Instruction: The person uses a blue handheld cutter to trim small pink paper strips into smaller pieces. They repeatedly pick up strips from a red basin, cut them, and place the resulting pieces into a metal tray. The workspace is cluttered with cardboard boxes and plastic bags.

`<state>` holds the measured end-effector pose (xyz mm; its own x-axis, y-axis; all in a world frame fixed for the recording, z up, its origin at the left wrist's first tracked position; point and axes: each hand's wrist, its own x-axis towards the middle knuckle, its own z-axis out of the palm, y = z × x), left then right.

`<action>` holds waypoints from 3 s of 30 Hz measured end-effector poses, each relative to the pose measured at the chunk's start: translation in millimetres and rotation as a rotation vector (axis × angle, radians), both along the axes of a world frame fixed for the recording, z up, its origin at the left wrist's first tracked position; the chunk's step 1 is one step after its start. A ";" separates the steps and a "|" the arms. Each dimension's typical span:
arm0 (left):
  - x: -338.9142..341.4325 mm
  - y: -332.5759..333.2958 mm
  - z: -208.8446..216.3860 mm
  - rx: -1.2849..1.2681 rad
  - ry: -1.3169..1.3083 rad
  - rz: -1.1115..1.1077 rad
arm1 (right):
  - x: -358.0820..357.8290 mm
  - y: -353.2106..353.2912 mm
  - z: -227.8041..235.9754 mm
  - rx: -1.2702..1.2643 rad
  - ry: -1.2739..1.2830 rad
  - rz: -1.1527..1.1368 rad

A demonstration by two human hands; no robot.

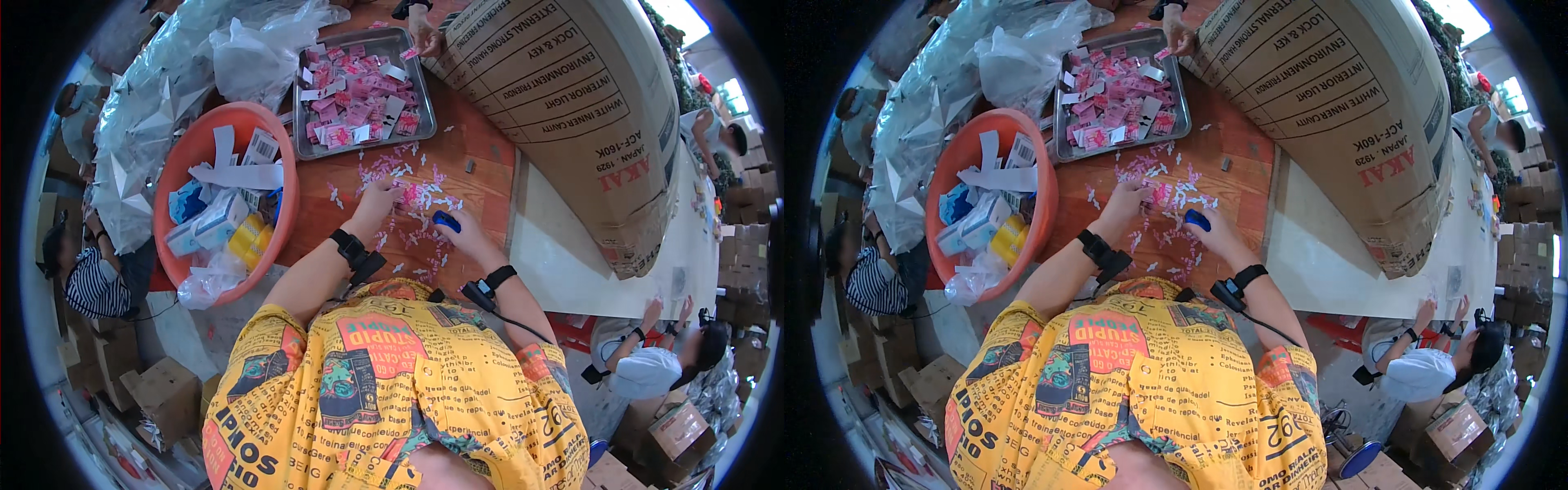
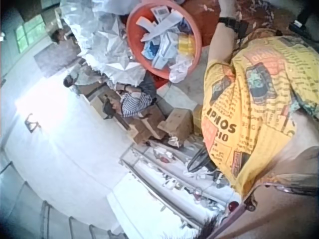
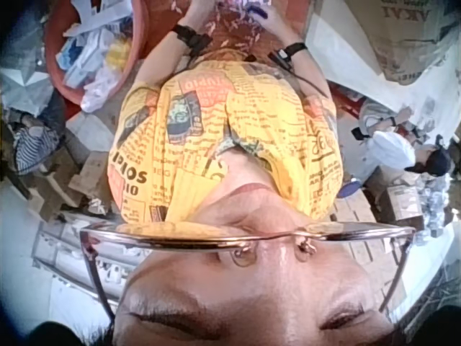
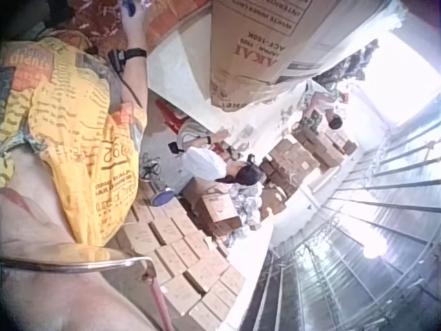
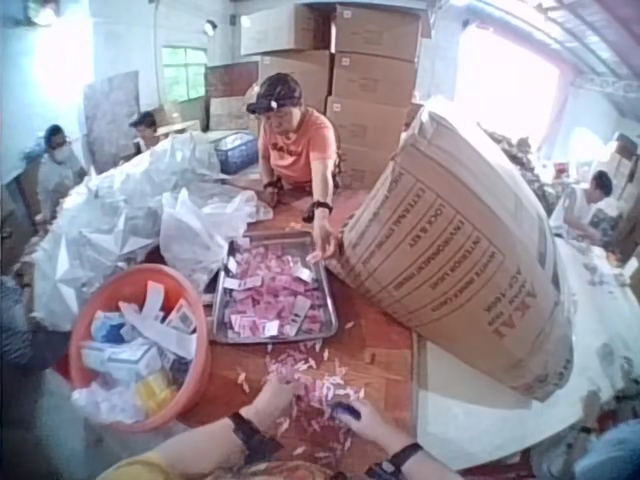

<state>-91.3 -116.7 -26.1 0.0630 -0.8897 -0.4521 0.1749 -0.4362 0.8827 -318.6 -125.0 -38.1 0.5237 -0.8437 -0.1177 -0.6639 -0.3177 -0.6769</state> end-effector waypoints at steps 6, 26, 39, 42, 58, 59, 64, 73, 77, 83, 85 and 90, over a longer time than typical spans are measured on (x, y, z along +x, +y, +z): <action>-9.8 -7.6 15.4 -0.008 0.272 -0.094 | 13.3 -10.4 16.0 -0.330 -0.238 -0.181; 32.5 -286.5 5.7 0.081 0.505 0.445 | -143.5 29.2 -21.8 0.065 -0.324 -0.804; 40.4 -237.4 38.7 -0.239 0.461 0.491 | -5.0 25.9 19.5 -0.212 0.296 0.019; 41.1 -194.8 37.0 -0.327 0.526 0.416 | 6.8 -5.5 17.8 -0.302 -0.047 -0.107; 32.7 -43.4 51.7 -0.430 -0.267 0.188 | 107.2 -88.2 68.1 0.482 -0.861 -0.370; 42.1 -38.4 60.2 -0.612 -0.661 0.100 | 106.9 -87.1 78.6 0.500 -0.805 -0.340; 42.6 -24.1 106.2 -0.809 -1.292 -0.172 | 100.9 -93.3 87.3 0.558 -0.633 -0.211; 47.1 -16.9 108.6 -0.847 -1.072 -0.137 | 91.6 -88.7 95.7 0.738 -0.863 -0.236; 51.7 -19.7 95.5 -0.876 -0.822 -0.062 | 90.8 -87.4 91.2 0.869 -0.988 -0.250; 45.6 -10.8 109.1 -0.937 -1.117 -0.016 | 101.0 -77.1 102.8 0.678 -0.979 -0.228; 43.5 -12.1 107.7 -0.914 -1.127 0.009 | 104.9 -74.0 106.3 0.452 -0.859 -0.212; 44.0 -23.3 92.9 -0.634 -0.457 0.026 | 103.1 -75.7 99.8 0.310 -0.797 -0.200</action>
<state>-47.3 -140.0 66.8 0.1447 -0.9652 0.2180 -0.2631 0.1749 0.9488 -215.5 -200.7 61.7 0.3936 -0.9191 -0.0191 0.0194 0.0291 -0.9994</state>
